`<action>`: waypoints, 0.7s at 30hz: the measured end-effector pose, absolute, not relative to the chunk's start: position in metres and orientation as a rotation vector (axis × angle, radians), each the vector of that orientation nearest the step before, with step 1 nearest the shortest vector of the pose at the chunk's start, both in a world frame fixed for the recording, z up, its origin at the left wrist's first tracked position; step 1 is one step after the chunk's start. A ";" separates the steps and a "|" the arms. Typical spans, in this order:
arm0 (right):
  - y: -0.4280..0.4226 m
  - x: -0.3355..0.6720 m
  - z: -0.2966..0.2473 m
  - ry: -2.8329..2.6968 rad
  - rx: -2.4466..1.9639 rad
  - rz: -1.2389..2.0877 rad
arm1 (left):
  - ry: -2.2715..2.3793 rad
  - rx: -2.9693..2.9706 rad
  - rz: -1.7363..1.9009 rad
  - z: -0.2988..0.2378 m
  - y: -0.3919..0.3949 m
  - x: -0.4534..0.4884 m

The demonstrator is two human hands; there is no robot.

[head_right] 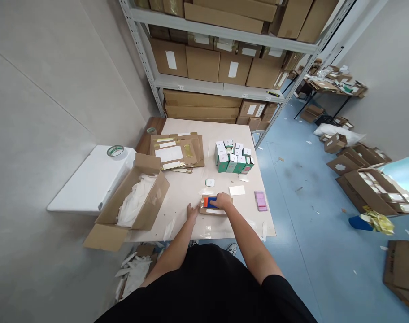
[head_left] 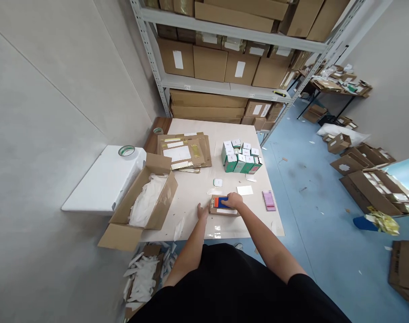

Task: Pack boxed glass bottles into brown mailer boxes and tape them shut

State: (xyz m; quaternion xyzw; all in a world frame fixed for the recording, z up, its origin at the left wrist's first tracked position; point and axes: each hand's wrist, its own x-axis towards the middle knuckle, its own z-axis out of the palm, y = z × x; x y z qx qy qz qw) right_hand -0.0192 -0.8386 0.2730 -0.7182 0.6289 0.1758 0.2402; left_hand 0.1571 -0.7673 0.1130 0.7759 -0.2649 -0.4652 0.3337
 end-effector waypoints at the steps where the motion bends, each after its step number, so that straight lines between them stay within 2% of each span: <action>1: -0.839 -0.020 0.273 1.714 -1.958 0.471 | -0.722 2.030 -1.187 0.116 -0.767 0.157; 11: -0.843 -0.021 0.274 1.754 -1.829 0.384 | -1.111 2.012 -1.177 0.145 -0.786 0.150; 21: -0.850 -0.053 0.266 1.801 -1.800 0.403 | -1.230 2.250 -1.147 0.151 -0.788 0.141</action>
